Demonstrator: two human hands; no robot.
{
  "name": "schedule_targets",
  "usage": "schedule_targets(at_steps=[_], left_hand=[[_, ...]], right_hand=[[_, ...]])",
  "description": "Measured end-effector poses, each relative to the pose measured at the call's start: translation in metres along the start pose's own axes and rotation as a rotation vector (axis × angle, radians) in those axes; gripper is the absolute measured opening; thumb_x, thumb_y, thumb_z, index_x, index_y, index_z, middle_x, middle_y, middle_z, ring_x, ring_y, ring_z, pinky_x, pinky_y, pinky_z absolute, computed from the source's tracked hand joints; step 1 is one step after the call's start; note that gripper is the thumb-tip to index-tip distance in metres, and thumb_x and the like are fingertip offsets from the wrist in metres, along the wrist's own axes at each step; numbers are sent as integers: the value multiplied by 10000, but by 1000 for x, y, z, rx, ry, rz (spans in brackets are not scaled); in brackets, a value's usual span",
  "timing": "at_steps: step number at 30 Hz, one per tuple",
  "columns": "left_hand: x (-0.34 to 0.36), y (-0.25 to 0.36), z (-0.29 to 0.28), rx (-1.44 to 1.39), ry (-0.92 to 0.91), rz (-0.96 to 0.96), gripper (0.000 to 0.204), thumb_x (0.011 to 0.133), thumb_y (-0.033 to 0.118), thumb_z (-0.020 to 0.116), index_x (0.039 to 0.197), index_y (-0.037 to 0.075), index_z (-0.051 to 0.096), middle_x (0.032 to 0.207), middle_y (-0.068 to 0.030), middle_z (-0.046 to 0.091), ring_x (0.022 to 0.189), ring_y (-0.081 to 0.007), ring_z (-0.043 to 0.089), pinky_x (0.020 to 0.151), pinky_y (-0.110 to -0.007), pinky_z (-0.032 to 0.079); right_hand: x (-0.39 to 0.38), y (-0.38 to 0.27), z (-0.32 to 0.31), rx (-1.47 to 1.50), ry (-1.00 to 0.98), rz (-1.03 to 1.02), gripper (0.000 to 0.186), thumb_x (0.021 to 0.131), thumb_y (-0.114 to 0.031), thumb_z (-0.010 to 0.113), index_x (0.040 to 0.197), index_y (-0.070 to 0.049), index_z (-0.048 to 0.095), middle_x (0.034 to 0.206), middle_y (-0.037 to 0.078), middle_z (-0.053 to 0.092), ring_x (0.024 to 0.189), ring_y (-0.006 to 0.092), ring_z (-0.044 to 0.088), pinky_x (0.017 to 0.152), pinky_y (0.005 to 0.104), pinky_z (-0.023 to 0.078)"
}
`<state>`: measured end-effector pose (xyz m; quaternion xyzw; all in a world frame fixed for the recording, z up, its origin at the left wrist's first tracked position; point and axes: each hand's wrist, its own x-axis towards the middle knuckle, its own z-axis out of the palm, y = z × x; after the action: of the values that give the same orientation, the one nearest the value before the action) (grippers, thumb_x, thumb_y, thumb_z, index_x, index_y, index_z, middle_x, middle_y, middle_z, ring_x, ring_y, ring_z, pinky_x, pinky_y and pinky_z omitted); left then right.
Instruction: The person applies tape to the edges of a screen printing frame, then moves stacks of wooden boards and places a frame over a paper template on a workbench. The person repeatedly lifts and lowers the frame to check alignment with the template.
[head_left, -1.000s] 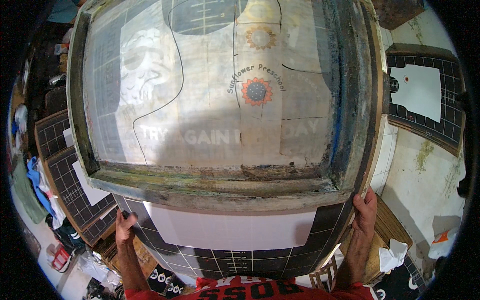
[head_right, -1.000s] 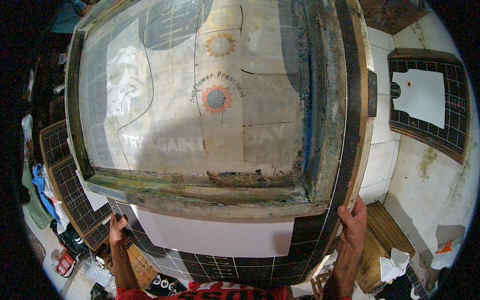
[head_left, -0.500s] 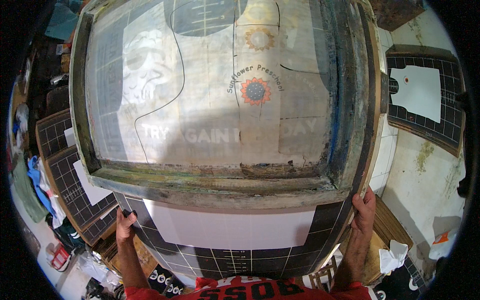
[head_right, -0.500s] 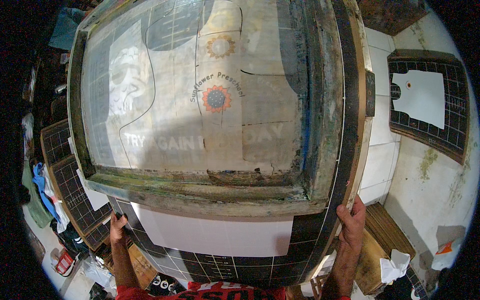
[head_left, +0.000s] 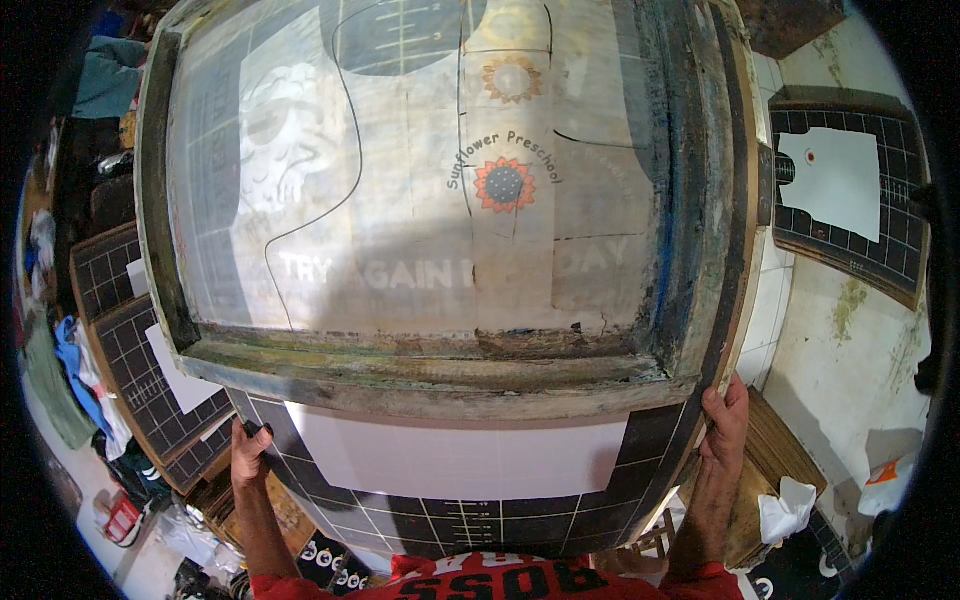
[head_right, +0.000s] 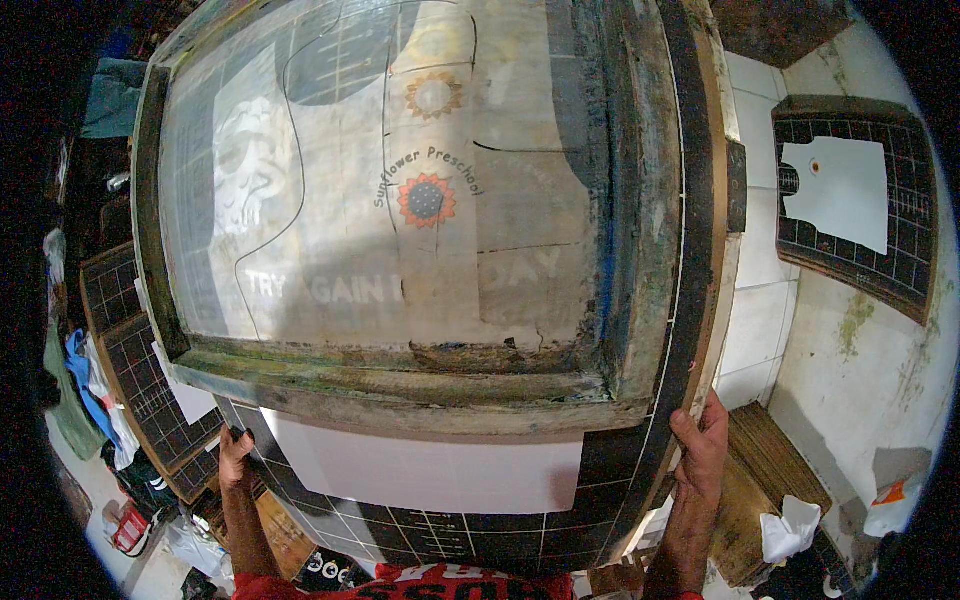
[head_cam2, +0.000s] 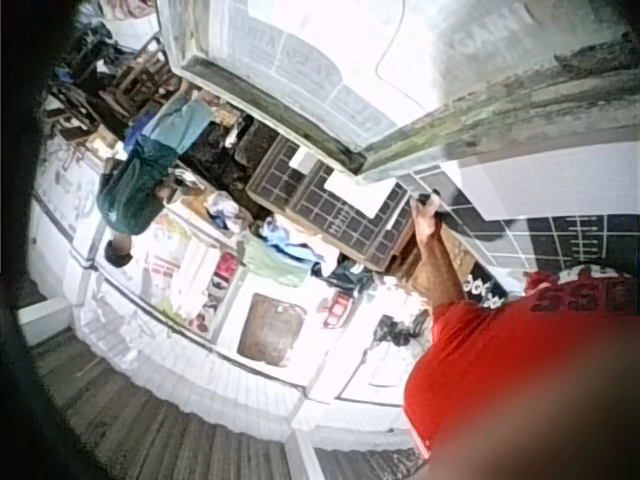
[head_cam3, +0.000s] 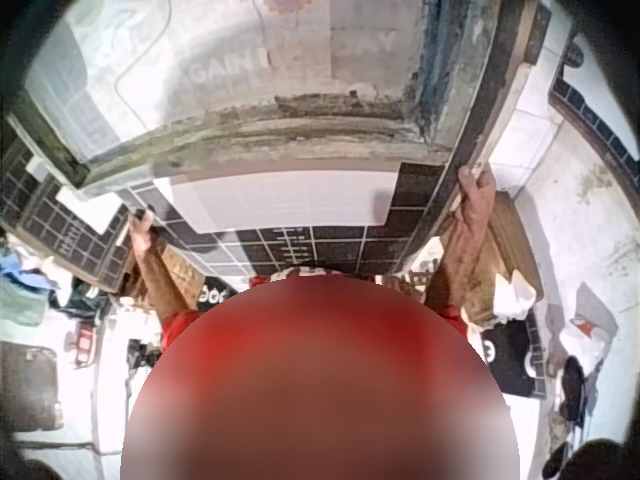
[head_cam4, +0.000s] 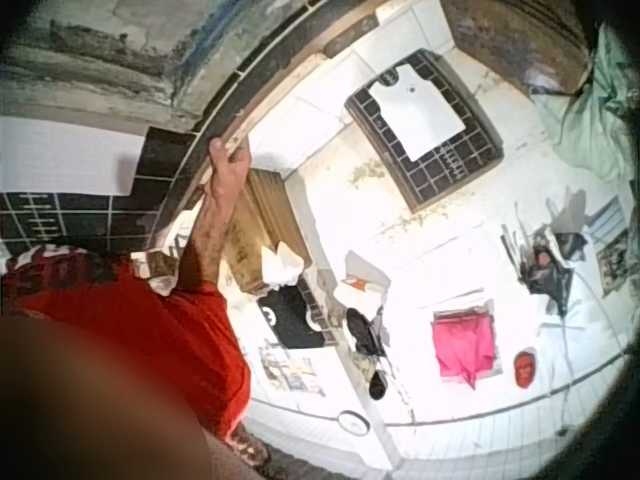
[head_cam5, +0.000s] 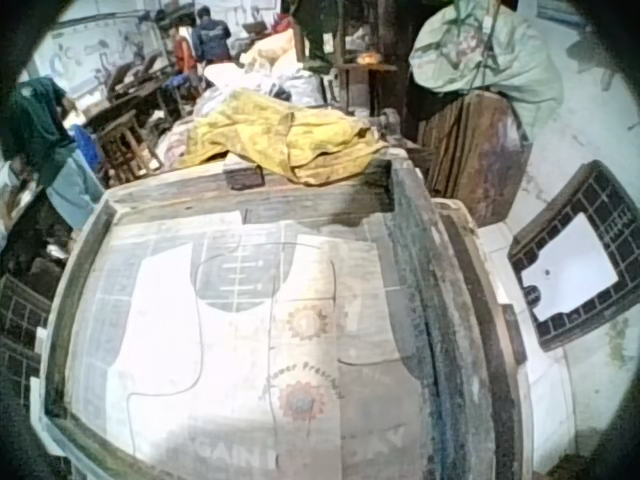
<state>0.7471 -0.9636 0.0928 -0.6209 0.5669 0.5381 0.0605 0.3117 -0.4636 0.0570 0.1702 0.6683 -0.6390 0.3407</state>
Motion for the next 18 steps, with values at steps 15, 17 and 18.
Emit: schedule_targets(at_steps=[15, 17, 18], left_hand=[[-1, -4, 2, -115, 13, -13, 785, 767, 355, 859, 1376, 9, 506, 1188, -64, 617, 1047, -204, 586, 939, -372, 444], [-2, -4, 7, -194, 97, 5, 755, 678, 284, 930, 1283, 21, 563, 1074, -42, 666, 950, -193, 636, 839, -345, 501], [-2, -3, 9, -223, 87, 14, 761, 676, 282, 931, 1287, 19, 561, 1084, -45, 667, 956, -195, 636, 845, -347, 500]], right_hand=[[0, -4, 3, 5, 52, 27, 605, 812, -151, 827, 1341, 11, 581, 1144, 79, 709, 984, 164, 676, 907, 311, 523], [0, -5, 3, -32, 72, 27, 599, 816, -150, 824, 1340, 11, 582, 1142, 77, 708, 978, 161, 675, 905, 307, 520], [0, -6, 3, -27, 60, 31, 599, 816, -149, 823, 1341, 11, 582, 1142, 77, 708, 978, 160, 674, 903, 307, 520]])
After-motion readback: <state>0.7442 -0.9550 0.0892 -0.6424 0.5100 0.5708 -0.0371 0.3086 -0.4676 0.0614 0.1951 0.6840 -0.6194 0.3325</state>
